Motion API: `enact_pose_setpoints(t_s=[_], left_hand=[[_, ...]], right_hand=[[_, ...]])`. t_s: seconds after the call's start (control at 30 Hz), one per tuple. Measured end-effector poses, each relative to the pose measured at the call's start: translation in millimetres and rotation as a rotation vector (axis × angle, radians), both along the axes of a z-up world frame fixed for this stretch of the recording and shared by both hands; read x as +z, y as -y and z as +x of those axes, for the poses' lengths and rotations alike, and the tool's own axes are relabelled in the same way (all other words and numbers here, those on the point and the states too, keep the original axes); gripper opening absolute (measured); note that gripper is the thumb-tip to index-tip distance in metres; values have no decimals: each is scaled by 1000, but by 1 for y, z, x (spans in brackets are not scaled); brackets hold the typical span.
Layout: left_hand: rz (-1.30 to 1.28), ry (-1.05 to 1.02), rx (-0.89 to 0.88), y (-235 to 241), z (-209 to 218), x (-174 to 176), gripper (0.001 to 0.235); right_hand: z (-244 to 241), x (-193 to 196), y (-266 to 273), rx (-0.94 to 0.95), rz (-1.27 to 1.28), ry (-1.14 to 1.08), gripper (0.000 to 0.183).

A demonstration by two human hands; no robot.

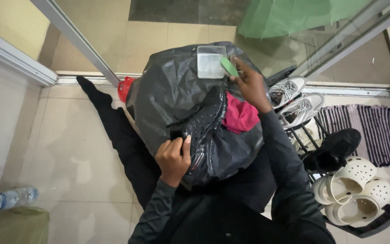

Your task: The person scrubs a black shoe with a green brush and a cleaning solution, then wipes it with a pink cloth. The shoe is held in the left hand while the right hand applies the brush and cloth.

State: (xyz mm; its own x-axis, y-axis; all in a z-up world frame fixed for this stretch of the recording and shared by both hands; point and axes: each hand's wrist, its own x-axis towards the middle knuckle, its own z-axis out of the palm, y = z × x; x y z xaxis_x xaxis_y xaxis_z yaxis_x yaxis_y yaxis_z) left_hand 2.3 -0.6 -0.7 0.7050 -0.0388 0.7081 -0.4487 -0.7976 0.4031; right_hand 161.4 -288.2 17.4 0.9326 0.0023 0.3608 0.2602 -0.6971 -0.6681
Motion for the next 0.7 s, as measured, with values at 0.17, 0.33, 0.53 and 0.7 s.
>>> enact_pose_setpoints(t_s=[0.17,0.33,0.53,0.7], left_hand=[[14,-19,-1,0,0,-3,37],[-4,-72,-64,-4,0,-3,27],[-192,-226,-212,-16,-2,3,31],[-167,-216,-330,-31,6,-14,32]], right_hand=[[-58,30,2,98,174,-48,58],[-108,31,-4,99,274,-193,55],[-173,5,-52,218,327,-54,38],[-212,0,-89,327,350,-28,42]])
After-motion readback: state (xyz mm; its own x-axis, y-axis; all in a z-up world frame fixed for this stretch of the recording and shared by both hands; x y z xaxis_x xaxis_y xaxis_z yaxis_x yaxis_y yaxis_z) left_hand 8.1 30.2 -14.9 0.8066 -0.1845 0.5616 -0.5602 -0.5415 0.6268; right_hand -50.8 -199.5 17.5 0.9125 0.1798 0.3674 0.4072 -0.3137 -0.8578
